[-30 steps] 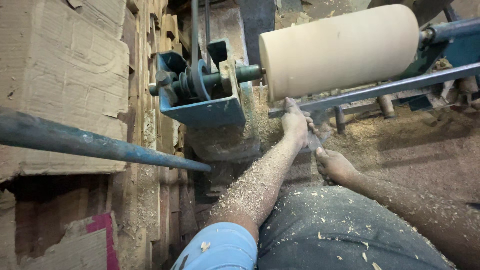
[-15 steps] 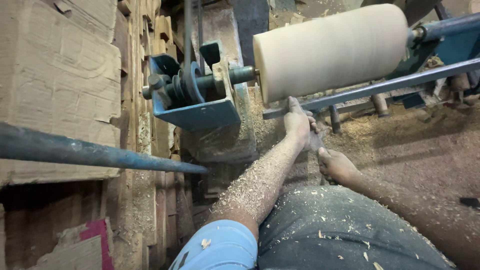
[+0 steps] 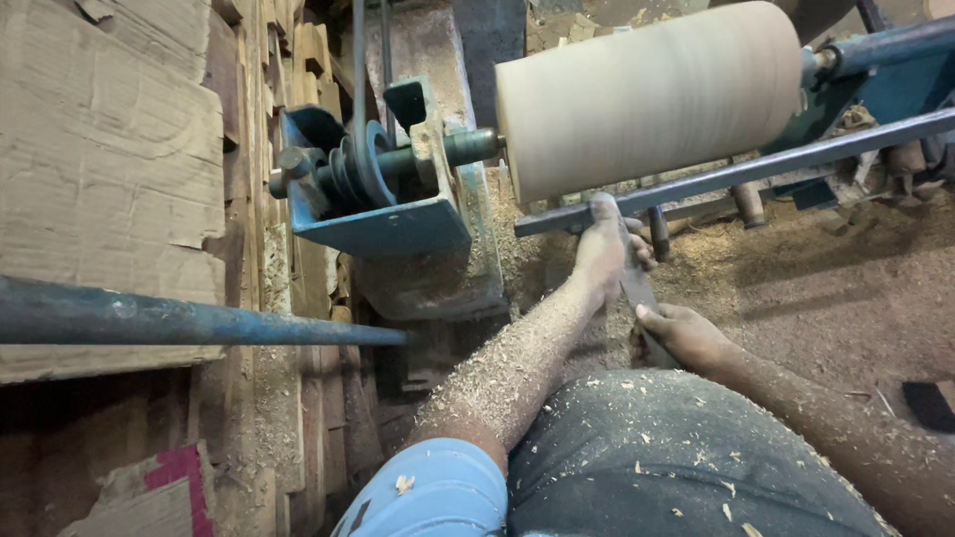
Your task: The person shapes a spinning wooden cylinder mounted on a lathe, holding a chisel against the rotating wood with both hands to smooth and form its surface. Wood shavings accumulate on their arms and lap as they work the tool along the piece throughout the clip.
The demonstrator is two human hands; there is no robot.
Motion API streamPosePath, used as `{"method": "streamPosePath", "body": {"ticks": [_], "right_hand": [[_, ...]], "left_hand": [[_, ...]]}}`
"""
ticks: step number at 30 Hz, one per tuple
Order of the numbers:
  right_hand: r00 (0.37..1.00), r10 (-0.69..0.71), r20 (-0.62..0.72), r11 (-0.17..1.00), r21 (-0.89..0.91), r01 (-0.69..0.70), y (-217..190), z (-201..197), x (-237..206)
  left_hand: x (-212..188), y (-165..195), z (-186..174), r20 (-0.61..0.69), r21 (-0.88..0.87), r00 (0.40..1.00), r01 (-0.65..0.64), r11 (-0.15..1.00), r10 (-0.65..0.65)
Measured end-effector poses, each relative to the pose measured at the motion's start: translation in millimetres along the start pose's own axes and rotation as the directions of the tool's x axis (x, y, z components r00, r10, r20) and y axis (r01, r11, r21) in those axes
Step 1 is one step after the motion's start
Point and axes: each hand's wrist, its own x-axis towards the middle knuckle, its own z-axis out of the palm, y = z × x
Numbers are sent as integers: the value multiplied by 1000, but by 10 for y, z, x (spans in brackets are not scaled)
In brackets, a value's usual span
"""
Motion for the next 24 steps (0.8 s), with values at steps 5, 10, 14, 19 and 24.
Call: {"method": "streamPosePath", "body": {"ticks": [5, 10, 14, 19, 24], "right_hand": [[1000, 4, -22, 985, -172, -8, -39, -23, 58], [991, 63, -120, 997, -25, -66, -2, 11, 238], [981, -70, -183, 992, -119, 49, 18, 37, 337], [982, -32, -188, 998, -53, 22, 31, 53, 392], [968, -134, -210, 958, -279, 72, 74, 45, 439]], "left_hand": [[-70, -4, 63, 51, 36, 998, 38, 999, -40], [72, -18, 76, 10, 57, 999, -32, 998, 32], [203, -1, 75, -37, 30, 999, -3, 1000, 4], [195, -2, 44, -87, 53, 996, 6, 999, -1], [141, 32, 33, -90, -18, 996, -8, 1000, 7]]}}
